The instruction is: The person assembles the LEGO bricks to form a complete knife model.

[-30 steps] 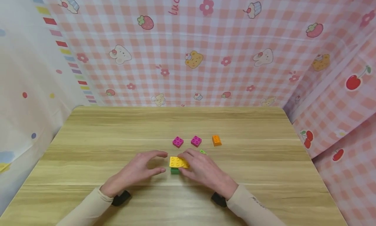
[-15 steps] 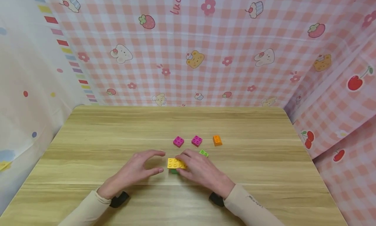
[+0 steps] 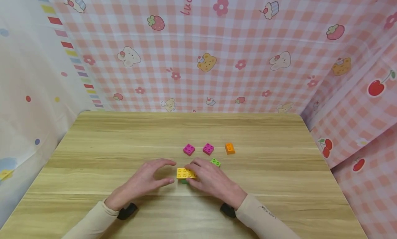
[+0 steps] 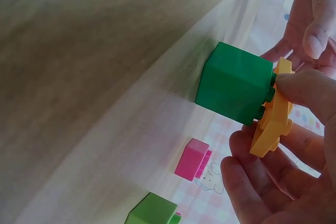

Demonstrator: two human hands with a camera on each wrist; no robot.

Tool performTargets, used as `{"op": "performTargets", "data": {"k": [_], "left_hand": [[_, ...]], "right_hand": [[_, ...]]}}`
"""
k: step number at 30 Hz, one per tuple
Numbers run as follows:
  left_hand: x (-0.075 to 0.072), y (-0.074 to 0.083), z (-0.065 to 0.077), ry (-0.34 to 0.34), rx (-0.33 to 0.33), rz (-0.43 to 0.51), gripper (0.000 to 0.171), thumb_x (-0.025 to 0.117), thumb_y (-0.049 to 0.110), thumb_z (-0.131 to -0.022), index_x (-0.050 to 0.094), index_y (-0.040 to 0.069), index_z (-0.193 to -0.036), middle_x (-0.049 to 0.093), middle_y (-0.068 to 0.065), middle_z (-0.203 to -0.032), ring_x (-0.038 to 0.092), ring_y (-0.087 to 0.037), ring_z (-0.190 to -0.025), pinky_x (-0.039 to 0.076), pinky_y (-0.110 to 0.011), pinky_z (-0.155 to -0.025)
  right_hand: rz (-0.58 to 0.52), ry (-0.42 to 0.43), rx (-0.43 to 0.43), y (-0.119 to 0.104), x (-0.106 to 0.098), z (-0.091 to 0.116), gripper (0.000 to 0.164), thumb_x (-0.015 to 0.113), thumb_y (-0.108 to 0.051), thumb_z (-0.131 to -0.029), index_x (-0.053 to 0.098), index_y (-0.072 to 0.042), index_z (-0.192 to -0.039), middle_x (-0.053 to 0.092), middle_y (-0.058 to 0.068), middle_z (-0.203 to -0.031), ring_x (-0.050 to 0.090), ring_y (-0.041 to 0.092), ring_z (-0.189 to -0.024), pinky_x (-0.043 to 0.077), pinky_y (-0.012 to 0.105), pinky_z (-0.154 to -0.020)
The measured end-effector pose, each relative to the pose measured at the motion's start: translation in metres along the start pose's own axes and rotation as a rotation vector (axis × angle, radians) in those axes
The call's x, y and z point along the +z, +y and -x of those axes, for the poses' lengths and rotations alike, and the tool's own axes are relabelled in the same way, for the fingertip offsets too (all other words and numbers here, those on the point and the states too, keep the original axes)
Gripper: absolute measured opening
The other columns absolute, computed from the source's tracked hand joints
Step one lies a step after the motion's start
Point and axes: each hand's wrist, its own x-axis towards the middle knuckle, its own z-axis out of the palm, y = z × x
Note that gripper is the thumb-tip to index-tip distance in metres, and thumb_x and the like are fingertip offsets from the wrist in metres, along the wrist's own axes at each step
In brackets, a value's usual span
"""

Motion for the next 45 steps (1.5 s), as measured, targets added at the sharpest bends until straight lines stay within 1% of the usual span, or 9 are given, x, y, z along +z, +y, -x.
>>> {"op": "performTargets", "data": {"k": [5, 10, 17, 21, 24, 27, 33, 38, 45], "left_hand": [[0.004, 0.001, -0.004, -0.017, 0.010, -0.006, 0.052, 0.081, 0.030, -0.092, 0.063, 0.009, -0.136, 0.066, -0.008, -0.137, 0.061, -0.029, -0.128, 0.047, -0.052, -0.110], [0.007, 0.003, -0.010, -0.022, 0.034, -0.045, 0.049, 0.081, 0.030, -0.092, 0.066, 0.008, -0.133, 0.068, -0.009, -0.134, 0.062, -0.029, -0.126, 0.047, -0.050, -0.109], [0.012, 0.006, -0.013, -0.031, 0.037, -0.074, 0.044, 0.080, 0.026, -0.093, 0.068, 0.006, -0.130, 0.070, -0.011, -0.130, 0.064, -0.030, -0.123, 0.050, -0.050, -0.107], [0.013, 0.007, -0.014, -0.025, 0.051, -0.093, 0.041, 0.079, 0.023, -0.093, 0.069, 0.005, -0.128, 0.072, -0.011, -0.127, 0.066, -0.029, -0.120, 0.051, -0.050, -0.105], [0.014, 0.007, -0.014, -0.021, 0.061, -0.109, 0.038, 0.080, 0.022, -0.093, 0.071, 0.005, -0.125, 0.073, -0.011, -0.124, 0.068, -0.028, -0.117, 0.052, -0.049, -0.103], [0.014, 0.008, -0.015, -0.020, 0.063, -0.120, 0.035, 0.080, 0.022, -0.092, 0.072, 0.006, -0.123, 0.074, -0.010, -0.122, 0.069, -0.027, -0.114, 0.054, -0.047, -0.101], [0.014, 0.008, -0.015, -0.014, 0.061, -0.127, 0.032, 0.080, 0.022, -0.092, 0.074, 0.007, -0.119, 0.075, -0.009, -0.119, 0.070, -0.026, -0.112, 0.055, -0.047, -0.100], [0.017, 0.008, -0.015, -0.005, 0.062, -0.115, 0.030, 0.081, 0.021, -0.090, 0.075, 0.007, -0.117, 0.076, -0.009, -0.116, 0.071, -0.026, -0.109, 0.056, -0.047, -0.098], [0.020, 0.007, -0.015, 0.006, 0.063, -0.098, 0.029, 0.083, 0.019, -0.089, 0.075, 0.006, -0.114, 0.076, -0.009, -0.113, 0.071, -0.025, -0.106, 0.057, -0.045, -0.094]], "right_hand": [[-0.004, -0.009, 0.003, 0.000, 0.000, -0.001, 0.041, 0.082, -0.027, -0.091, 0.071, -0.007, -0.124, 0.067, 0.003, -0.115, 0.061, 0.011, -0.095, 0.057, 0.027, -0.083], [-0.013, -0.019, 0.014, 0.000, 0.000, -0.001, 0.041, 0.082, -0.028, -0.091, 0.071, -0.007, -0.125, 0.066, 0.002, -0.115, 0.060, 0.010, -0.094, 0.057, 0.026, -0.082], [-0.041, -0.027, 0.027, -0.001, 0.000, -0.001, 0.040, 0.081, -0.029, -0.092, 0.071, -0.008, -0.125, 0.066, 0.002, -0.116, 0.061, 0.010, -0.094, 0.058, 0.027, -0.082], [-0.055, -0.041, 0.055, 0.000, -0.001, 0.000, 0.045, 0.080, -0.031, -0.093, 0.068, -0.006, -0.128, 0.066, 0.004, -0.119, 0.064, 0.013, -0.099, 0.059, 0.031, -0.086], [-0.065, -0.047, 0.086, 0.001, -0.003, 0.002, 0.048, 0.079, -0.033, -0.094, 0.066, -0.006, -0.131, 0.067, 0.007, -0.125, 0.066, 0.019, -0.106, 0.059, 0.036, -0.091], [-0.069, -0.044, 0.095, 0.004, -0.005, 0.004, 0.045, 0.079, -0.033, -0.094, 0.068, -0.006, -0.128, 0.067, 0.007, -0.124, 0.067, 0.019, -0.106, 0.059, 0.037, -0.090], [-0.067, -0.041, 0.062, 0.008, -0.005, 0.007, 0.038, 0.077, -0.032, -0.095, 0.072, -0.007, -0.123, 0.067, 0.002, -0.117, 0.064, 0.012, -0.096, 0.059, 0.031, -0.085], [-0.061, -0.060, 0.072, 0.009, -0.005, 0.008, 0.038, 0.076, -0.034, -0.096, 0.071, -0.008, -0.123, 0.068, 0.002, -0.115, 0.064, 0.013, -0.099, 0.058, 0.035, -0.087], [-0.086, -0.091, 0.098, 0.008, -0.005, 0.008, 0.039, 0.075, -0.034, -0.096, 0.071, -0.008, -0.124, 0.069, 0.003, -0.116, 0.065, 0.016, -0.103, 0.058, 0.039, -0.091]]}}
